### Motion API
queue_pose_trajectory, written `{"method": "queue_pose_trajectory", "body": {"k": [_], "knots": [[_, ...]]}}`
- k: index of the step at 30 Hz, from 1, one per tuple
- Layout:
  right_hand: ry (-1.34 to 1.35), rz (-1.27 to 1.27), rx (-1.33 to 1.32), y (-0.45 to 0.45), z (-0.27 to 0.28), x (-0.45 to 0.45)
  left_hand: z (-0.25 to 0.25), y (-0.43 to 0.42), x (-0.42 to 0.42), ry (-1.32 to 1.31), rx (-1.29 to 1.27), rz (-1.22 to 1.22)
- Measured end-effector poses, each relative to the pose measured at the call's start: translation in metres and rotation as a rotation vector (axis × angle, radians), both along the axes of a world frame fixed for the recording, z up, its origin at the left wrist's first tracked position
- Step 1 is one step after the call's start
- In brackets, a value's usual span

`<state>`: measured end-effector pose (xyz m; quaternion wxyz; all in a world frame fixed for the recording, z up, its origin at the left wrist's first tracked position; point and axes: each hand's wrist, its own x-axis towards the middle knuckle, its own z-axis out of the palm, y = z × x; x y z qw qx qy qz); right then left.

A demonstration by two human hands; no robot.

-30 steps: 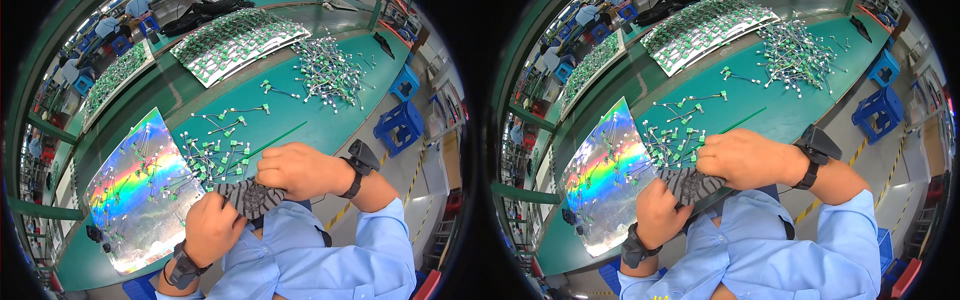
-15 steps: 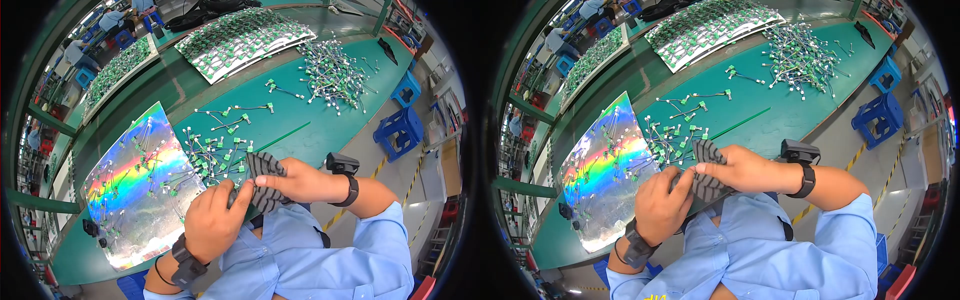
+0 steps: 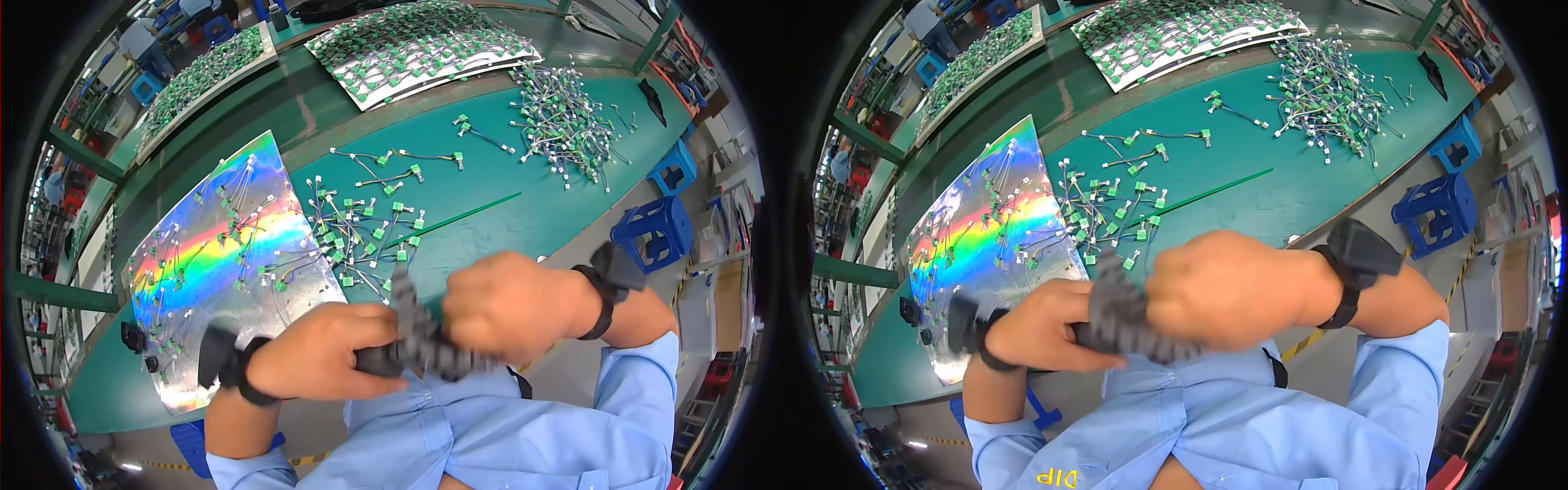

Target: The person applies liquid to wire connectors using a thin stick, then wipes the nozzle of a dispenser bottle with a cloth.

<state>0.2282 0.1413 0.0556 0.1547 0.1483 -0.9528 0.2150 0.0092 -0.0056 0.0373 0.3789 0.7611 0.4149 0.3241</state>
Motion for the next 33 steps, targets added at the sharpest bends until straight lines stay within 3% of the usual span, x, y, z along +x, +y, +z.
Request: {"method": "queue_pose_trajectory", "body": {"k": [1,4,5,8,11,14,15,18,20,22,29,33], "knots": [[0.004,-0.08,-0.08,0.002,-0.008,0.001,0.017,-0.004,0.014,0.234,0.18,0.194],[-0.392,-0.428,-1.114,-0.01,-0.017,-0.002,0.009,-0.006,0.03,0.806,0.599,0.442],[-0.382,-0.471,-1.22,-0.009,-0.026,-0.004,0.005,-0.005,0.03,0.836,0.638,0.467],[-0.499,-0.541,-1.269,-0.006,-0.02,-0.003,0.004,-0.004,0.029,0.827,0.643,0.473],[-0.271,-0.608,-1.132,0.0,-0.02,0.002,0.005,-0.007,0.025,0.765,0.523,0.496],[-0.044,-0.568,-1.415,0.019,-0.008,0.013,0.007,-0.011,0.021,0.612,0.367,0.551],[-0.107,-0.478,-1.541,0.023,-0.002,0.02,0.007,-0.011,0.021,0.595,0.354,0.553],[0.107,-0.465,-0.836,0.021,-0.016,0.017,0.006,-0.01,0.024,0.546,0.314,0.545],[0.008,-0.392,-0.734,0.019,-0.016,0.013,0.005,-0.008,0.027,0.514,0.296,0.526],[0.032,-0.346,-0.402,0.014,-0.009,0.003,0.003,-0.006,0.028,0.515,0.34,0.494],[-0.048,-0.356,-0.308,0.007,-0.011,-0.009,-0.001,-0.008,0.031,0.742,0.489,0.525],[-0.021,-0.386,-0.373,0.014,-0.011,-0.007,-0.003,-0.011,0.029,0.654,0.434,0.56]]}}
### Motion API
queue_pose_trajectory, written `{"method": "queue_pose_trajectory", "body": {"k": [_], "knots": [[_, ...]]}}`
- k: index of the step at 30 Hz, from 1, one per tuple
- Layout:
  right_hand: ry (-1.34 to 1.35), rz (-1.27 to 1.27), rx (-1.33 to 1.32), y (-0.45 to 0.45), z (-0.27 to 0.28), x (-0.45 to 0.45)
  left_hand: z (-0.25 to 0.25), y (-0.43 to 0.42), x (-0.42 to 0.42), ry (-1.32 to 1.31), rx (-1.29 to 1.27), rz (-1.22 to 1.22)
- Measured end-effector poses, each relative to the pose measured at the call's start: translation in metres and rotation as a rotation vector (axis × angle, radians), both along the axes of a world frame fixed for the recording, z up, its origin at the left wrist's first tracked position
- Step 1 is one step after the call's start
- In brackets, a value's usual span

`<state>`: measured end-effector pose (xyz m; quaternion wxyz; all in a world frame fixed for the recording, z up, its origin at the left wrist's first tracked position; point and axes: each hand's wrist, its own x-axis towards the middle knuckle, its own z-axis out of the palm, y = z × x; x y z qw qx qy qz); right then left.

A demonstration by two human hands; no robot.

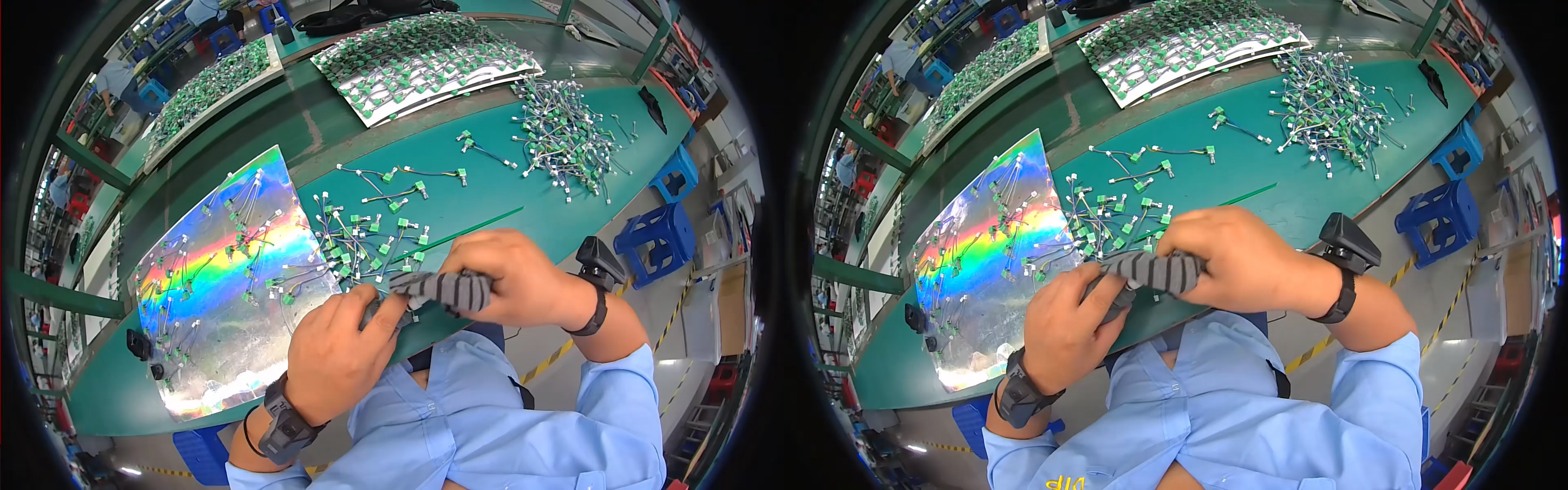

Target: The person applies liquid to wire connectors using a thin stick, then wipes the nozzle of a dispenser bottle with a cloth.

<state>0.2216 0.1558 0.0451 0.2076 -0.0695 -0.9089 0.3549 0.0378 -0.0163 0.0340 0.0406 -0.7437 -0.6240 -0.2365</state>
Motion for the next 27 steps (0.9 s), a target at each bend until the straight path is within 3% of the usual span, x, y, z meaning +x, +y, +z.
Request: {"method": "queue_pose_trajectory", "body": {"k": [4,7,12,15,18,22,27], "knots": [[0.014,-0.173,0.007,0.006,0.006,0.008,0.005,-0.003,0.0,-0.104,-0.055,0.018],[0.06,-0.309,-0.234,0.01,0.008,0.007,0.005,-0.003,0.0,-0.184,-0.039,0.005],[-0.046,-0.571,0.265,0.045,-0.011,0.002,0.005,-0.006,-0.001,-0.239,-0.027,-0.008],[0.079,-0.631,0.525,0.046,-0.018,0.002,0.006,-0.008,-0.002,-0.263,-0.029,-0.005],[0.064,-0.498,0.534,0.029,0.002,0.006,0.006,-0.009,-0.003,-0.276,-0.027,-0.013],[0.1,-0.074,0.129,0.011,0.019,0.009,0.001,-0.007,-0.004,-0.276,-0.002,-0.035],[0.135,0.019,0.132,-0.004,0.022,0.004,0.001,-0.008,-0.002,-0.288,0.009,-0.045]]}}
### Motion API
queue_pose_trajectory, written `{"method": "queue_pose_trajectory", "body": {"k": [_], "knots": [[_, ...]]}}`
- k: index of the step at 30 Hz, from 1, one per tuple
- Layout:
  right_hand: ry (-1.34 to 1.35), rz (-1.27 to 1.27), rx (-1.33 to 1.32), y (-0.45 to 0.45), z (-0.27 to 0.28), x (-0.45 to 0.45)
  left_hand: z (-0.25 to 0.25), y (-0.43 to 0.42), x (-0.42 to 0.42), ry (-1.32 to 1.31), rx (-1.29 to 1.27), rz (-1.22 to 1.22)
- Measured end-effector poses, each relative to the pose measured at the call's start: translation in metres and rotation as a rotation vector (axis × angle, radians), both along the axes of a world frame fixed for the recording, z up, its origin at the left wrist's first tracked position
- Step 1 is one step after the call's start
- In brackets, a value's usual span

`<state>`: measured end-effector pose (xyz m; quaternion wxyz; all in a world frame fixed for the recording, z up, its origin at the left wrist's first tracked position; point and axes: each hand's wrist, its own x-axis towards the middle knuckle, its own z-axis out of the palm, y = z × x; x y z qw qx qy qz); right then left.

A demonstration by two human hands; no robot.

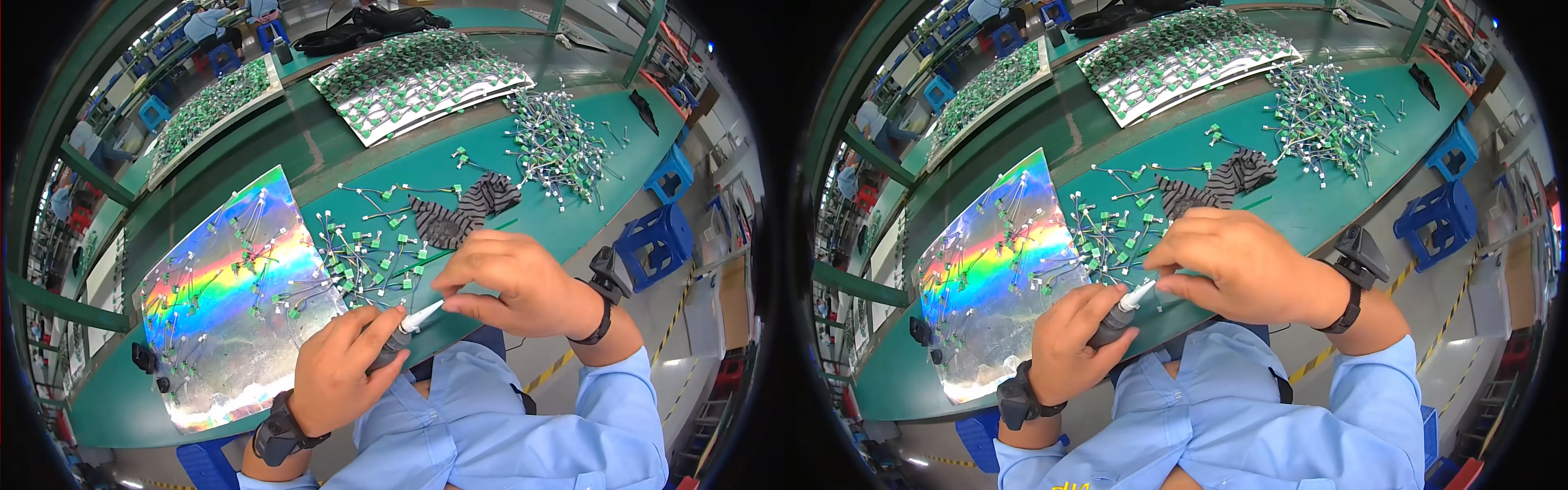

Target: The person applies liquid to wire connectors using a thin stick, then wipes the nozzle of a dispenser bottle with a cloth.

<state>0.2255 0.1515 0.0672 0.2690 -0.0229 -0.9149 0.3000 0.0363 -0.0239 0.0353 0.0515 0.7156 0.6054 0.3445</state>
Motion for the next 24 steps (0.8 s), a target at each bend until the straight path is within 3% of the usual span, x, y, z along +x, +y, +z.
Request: {"method": "queue_pose_trajectory", "body": {"k": [24], "knots": [[0.051,0.032,-0.077,-0.0053,-0.0027,-0.0054,0.0,-0.0051,-0.0022,-0.003,-0.01,-0.003]]}}
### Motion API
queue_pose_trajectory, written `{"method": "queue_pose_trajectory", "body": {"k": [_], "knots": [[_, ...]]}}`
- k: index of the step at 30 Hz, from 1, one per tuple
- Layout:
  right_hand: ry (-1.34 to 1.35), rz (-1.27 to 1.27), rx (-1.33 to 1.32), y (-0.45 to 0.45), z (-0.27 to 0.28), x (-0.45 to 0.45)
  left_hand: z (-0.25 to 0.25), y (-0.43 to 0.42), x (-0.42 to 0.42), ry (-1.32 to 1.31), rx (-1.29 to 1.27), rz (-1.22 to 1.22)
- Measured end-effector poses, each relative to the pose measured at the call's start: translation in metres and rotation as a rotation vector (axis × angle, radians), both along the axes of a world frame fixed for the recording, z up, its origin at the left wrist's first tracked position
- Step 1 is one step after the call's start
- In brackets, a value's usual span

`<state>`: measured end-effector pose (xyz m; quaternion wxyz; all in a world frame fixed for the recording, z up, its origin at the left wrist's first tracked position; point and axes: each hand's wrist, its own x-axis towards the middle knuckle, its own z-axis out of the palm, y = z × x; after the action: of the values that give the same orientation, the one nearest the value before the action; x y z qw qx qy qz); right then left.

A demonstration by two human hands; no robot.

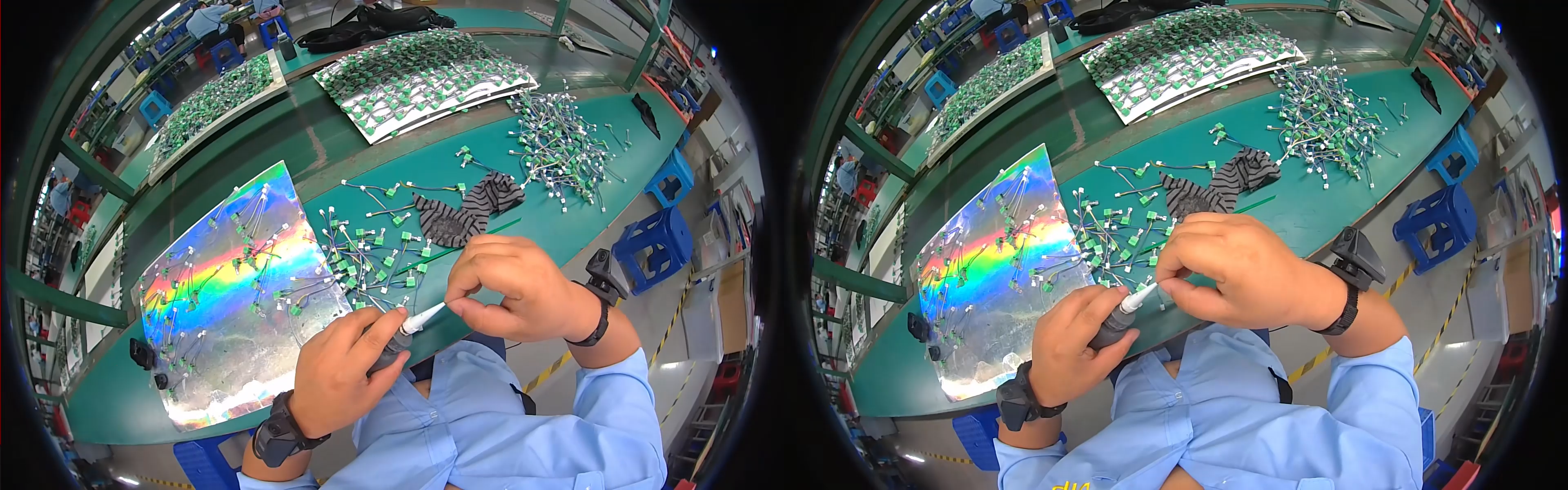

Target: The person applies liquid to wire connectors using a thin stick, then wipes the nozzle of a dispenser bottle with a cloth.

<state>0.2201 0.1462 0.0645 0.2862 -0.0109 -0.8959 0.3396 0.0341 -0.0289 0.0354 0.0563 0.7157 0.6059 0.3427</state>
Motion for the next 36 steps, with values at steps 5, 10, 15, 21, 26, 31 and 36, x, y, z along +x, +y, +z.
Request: {"method": "queue_pose_trajectory", "body": {"k": [5,10,15,21,26,31,36], "knots": [[0.005,-0.025,-0.118,0.001,0.001,0.004,0.002,-0.001,0.0,-0.02,-0.028,0.01],[-0.091,0.031,-0.181,0.008,-0.014,0.009,0.001,-0.002,0.003,-0.217,-0.061,0.041],[-0.194,0.022,-0.317,-0.012,-0.042,-0.001,-0.009,-0.007,0.002,-0.598,-0.065,0.012],[-0.329,0.188,-0.465,-0.055,-0.061,-0.017,-0.022,-0.006,0.019,-1.17,-0.001,-0.171],[-0.235,0.159,-0.716,-0.063,-0.077,-0.024,-0.028,-0.003,0.018,-0.996,0.042,-0.17],[0.028,-0.166,-0.506,-0.043,-0.081,-0.007,0.0,-0.025,0.01,-0.93,0.383,-0.105],[0.091,-0.596,-0.286,0.003,-0.094,0.025,0.063,-0.071,0.021,-0.901,0.738,-0.474]]}}
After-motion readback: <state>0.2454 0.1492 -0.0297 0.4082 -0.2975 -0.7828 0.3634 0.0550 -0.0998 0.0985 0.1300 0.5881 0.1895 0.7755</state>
